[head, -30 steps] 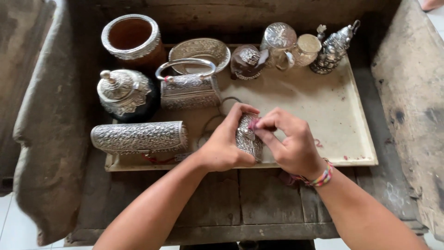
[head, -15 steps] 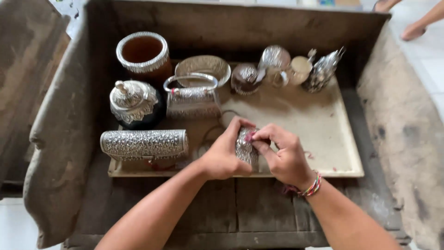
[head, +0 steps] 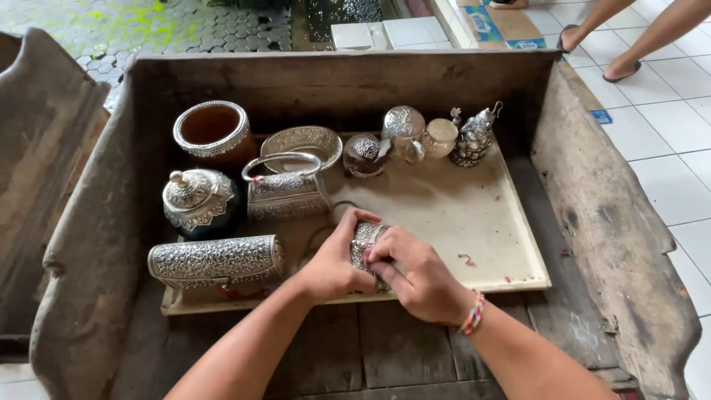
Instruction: Polishing a small, ornate silver container using a specialized polishing cloth.
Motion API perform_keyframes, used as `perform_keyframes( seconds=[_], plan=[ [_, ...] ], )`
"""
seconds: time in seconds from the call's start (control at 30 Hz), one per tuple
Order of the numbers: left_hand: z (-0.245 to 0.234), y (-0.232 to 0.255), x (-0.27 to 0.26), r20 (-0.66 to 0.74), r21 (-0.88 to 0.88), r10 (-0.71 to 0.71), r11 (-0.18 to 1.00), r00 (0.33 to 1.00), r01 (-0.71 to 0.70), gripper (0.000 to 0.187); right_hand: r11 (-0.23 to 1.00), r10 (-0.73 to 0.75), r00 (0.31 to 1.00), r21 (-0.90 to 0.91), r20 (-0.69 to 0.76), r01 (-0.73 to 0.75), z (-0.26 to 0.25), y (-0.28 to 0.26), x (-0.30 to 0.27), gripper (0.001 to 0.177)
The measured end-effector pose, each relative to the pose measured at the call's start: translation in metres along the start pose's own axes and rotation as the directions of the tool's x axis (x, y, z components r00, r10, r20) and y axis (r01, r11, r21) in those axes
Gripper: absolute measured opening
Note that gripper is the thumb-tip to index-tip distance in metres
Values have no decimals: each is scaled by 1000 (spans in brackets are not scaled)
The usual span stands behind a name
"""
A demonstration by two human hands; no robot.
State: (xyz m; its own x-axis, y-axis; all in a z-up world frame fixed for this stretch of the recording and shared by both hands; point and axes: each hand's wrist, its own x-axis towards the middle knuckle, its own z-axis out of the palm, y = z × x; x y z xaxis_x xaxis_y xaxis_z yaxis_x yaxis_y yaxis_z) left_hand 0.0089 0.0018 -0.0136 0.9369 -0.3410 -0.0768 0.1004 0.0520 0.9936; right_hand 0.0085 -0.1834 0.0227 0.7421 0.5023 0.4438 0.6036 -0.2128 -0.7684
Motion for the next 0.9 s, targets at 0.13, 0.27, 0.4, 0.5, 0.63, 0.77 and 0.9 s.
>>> perform_keyframes(
  seconds=[0.13, 0.27, 0.4, 0.5, 0.63, 0.77, 0.9],
  plan=[
    [2, 0, 1, -21, 21, -30, 999, 999, 30, 90, 996, -10, 997, -87, -71, 4, -1, 15, -1, 5],
    [2, 10, 0, -42, 15, -65, 998, 997, 66, 90, 991, -88, 992, -106, -90, 78, 5, 16, -3, 5],
    [3, 14, -1, -54, -5, -90, 996, 995, 89, 92, 991, -55, 992, -129, -112, 40, -1, 40, 1, 10],
    [8, 41, -6, 4, 23, -203, 979, 979, 203, 82, 969, -190, 982, -165, -24, 183, 3, 7, -6, 4],
    [9, 42, -6, 3, 86, -198, 977, 980, 197, 78, 972, -72, 991, -230, -114, 44, 4, 15, -5, 5],
    [5, 40, -3, 7, -51, -170, 984, 985, 170, 81, 968, -131, 989, -223, -71, 112, 6, 12, -5, 6],
    [4, 28, 1, -28, -25, -124, 992, 992, 123, 83, 975, -82, 989, -216, -126, 53, 15, 2, -7, 5]
  ],
)
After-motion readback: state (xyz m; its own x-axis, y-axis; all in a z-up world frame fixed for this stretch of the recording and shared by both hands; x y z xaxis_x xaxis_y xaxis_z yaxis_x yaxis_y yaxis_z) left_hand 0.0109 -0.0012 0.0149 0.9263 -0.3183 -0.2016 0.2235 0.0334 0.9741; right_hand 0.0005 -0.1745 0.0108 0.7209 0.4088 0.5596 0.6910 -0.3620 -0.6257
